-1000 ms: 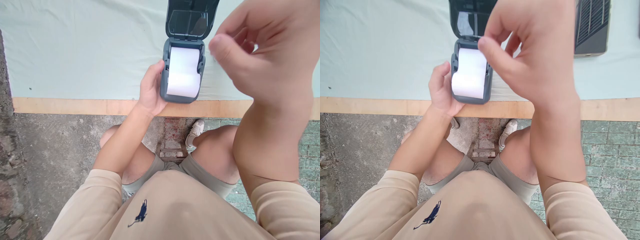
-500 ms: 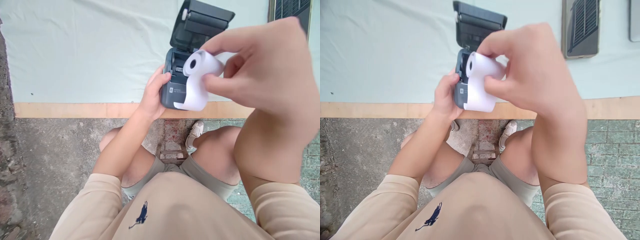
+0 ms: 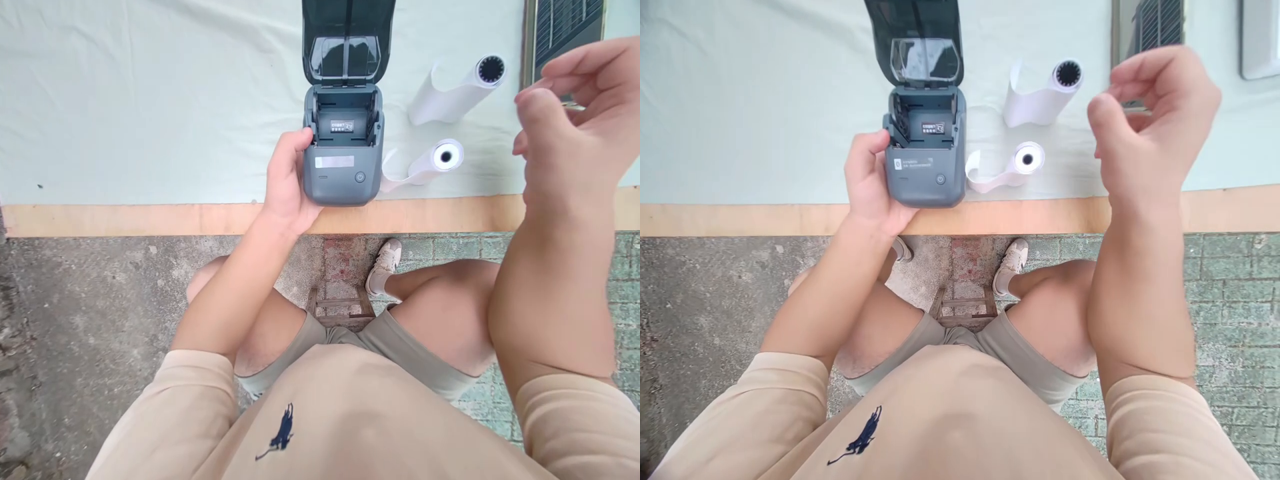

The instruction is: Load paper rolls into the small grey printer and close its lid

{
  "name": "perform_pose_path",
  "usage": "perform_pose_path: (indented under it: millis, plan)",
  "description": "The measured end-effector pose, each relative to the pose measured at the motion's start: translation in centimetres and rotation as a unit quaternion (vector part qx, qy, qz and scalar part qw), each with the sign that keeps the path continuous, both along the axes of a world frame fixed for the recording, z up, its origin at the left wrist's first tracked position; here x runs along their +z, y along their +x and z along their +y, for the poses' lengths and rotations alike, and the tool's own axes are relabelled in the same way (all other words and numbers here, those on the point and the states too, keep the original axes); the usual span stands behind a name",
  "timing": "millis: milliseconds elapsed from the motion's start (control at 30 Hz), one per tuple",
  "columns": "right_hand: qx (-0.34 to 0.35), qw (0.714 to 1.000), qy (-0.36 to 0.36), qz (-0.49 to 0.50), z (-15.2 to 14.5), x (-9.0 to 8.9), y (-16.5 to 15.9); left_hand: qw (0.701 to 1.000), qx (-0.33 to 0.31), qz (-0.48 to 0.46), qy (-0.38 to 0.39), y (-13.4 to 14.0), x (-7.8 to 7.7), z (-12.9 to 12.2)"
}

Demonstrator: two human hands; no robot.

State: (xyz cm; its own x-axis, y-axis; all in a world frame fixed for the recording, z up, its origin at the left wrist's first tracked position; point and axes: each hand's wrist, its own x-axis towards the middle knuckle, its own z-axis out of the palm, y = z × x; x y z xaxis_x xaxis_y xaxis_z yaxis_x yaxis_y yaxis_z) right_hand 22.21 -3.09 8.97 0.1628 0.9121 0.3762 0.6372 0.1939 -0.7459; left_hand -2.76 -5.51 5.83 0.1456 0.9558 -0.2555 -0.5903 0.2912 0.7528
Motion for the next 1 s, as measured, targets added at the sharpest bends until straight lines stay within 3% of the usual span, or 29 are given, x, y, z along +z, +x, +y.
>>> perform_pose_path:
  millis: [200, 300, 333, 400, 467, 533, 633, 733, 800, 867, 967, 1000]
  plan:
    - [0.083, 0.992, -0.057, -0.073, 3.4, -0.8, -0.5, 0.999, -0.019, 0.025, 0.013, -0.2, 0.2, 0.1]
    - [0.112, 0.994, 0.018, -0.001, 2.8, 0.8, -0.9, 1.000, -0.020, 0.014, 0.017, -0.2, 0.2, 0.1]
    - [0.146, 0.988, 0.044, 0.035, 2.1, 1.7, -1.2, 1.000, -0.019, 0.009, 0.019, -0.2, 0.1, 0.1]
    - [0.261, 0.961, 0.022, 0.093, 0.5, 3.5, -2.5, 1.000, -0.016, -0.001, 0.019, -0.1, 0.0, 0.1]
    - [0.375, 0.921, -0.094, 0.052, -0.7, 4.9, -4.5, 1.000, -0.010, 0.004, 0.011, 0.0, -0.1, 0.0]
    - [0.339, 0.927, -0.136, -0.087, -1.2, 5.7, -6.9, 1.000, 0.005, 0.021, 0.000, 0.1, -0.1, -0.1]
    - [0.259, 0.932, -0.140, -0.209, -0.4, 5.8, -9.9, 0.999, 0.030, 0.038, 0.008, 0.2, 0.0, -0.5]
    - [0.259, 0.911, -0.154, -0.280, 0.9, 5.4, -11.1, 0.998, 0.042, 0.037, 0.015, 0.2, 0.4, -0.7]
    - [0.274, 0.905, -0.151, -0.287, 1.2, 5.1, -10.8, 0.999, 0.033, 0.028, 0.017, 0.2, 0.5, -0.8]
    - [0.279, 0.916, -0.112, -0.264, 1.2, 5.1, -10.0, 0.999, 0.012, 0.010, 0.029, 0.1, 0.3, -0.8]
    - [0.186, 0.964, -0.010, -0.190, 1.2, 5.0, -8.5, 0.999, -0.009, -0.010, 0.051, -0.1, -0.2, -0.8]
    - [0.142, 0.981, -0.011, -0.135, 1.3, 5.0, -8.2, 0.998, -0.011, -0.012, 0.056, -0.1, -0.4, -0.8]
